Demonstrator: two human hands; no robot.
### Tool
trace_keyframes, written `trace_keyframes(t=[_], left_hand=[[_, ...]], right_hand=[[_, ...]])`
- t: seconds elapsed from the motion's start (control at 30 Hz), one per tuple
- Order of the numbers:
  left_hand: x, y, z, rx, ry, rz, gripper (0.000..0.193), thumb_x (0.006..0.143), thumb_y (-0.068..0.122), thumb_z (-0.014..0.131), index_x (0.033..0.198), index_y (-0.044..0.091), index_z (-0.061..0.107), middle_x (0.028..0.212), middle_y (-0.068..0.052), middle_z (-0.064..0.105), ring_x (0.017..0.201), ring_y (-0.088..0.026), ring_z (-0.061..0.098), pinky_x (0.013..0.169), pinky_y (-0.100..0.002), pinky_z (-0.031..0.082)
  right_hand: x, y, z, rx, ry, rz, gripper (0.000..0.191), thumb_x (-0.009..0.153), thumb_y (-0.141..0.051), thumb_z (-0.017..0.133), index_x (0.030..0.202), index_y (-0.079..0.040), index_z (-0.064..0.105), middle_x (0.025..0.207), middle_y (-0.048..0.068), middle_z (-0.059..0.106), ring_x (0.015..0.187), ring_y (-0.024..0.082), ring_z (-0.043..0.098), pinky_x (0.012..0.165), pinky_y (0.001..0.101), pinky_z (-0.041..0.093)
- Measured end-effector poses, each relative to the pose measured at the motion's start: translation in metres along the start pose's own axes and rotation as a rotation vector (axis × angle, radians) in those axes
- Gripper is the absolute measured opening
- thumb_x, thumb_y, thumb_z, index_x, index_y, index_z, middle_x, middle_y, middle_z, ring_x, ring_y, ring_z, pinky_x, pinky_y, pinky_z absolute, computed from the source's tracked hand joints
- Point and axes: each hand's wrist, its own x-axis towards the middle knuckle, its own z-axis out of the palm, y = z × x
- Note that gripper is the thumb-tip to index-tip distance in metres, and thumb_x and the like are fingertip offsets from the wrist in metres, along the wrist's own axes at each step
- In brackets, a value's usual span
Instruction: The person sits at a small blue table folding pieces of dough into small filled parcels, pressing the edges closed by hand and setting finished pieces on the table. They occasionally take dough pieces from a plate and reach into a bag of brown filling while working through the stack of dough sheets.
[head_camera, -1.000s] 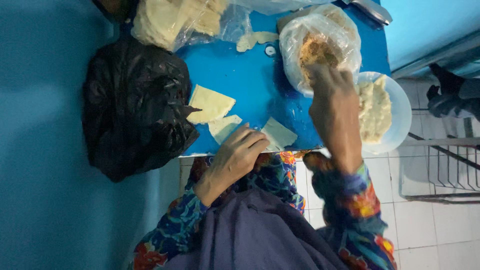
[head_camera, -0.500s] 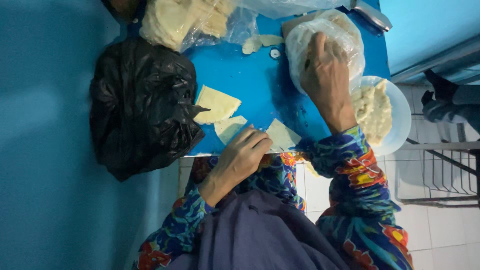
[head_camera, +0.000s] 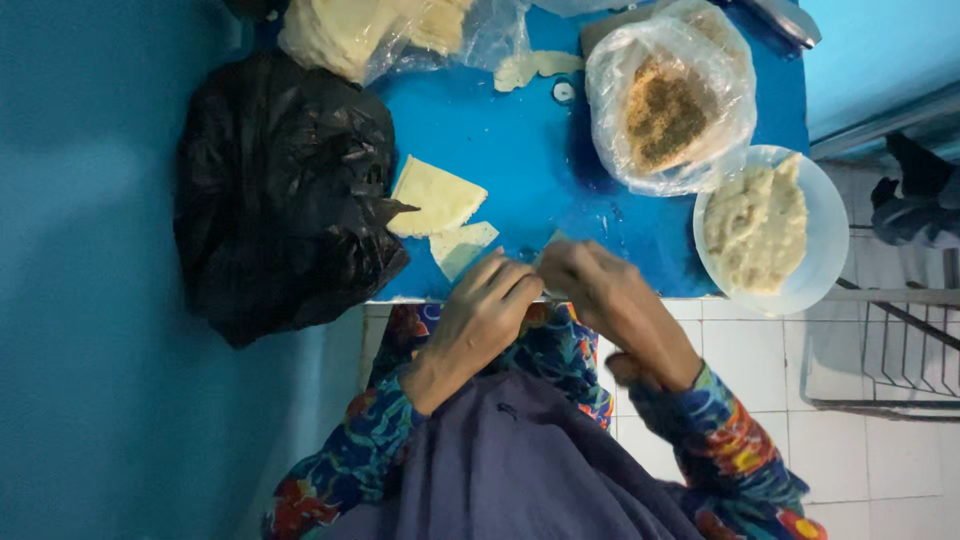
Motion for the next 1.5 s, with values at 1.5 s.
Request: trace_keyframes(t=[1.5], left_hand=[[0.015, 0.007, 0.022, 0.134, -0.041, 0.012, 0.021, 0.087, 0.008, 0.065, 0.107, 0.003, 0.066, 0.099, -0.009, 0.063, 0.096, -0.028, 0.06, 0.089, -0.044, 0.045]], right_hand=[[-0.002, 0.011, -0.007, 0.092, -0.044, 0.221, 0.044, 0.092, 0.003, 0.057, 0.134, -0.005, 0.051, 0.101, 0.014, 0.071, 0.093, 0.032, 0.073, 0.076, 0.0405, 0.057]])
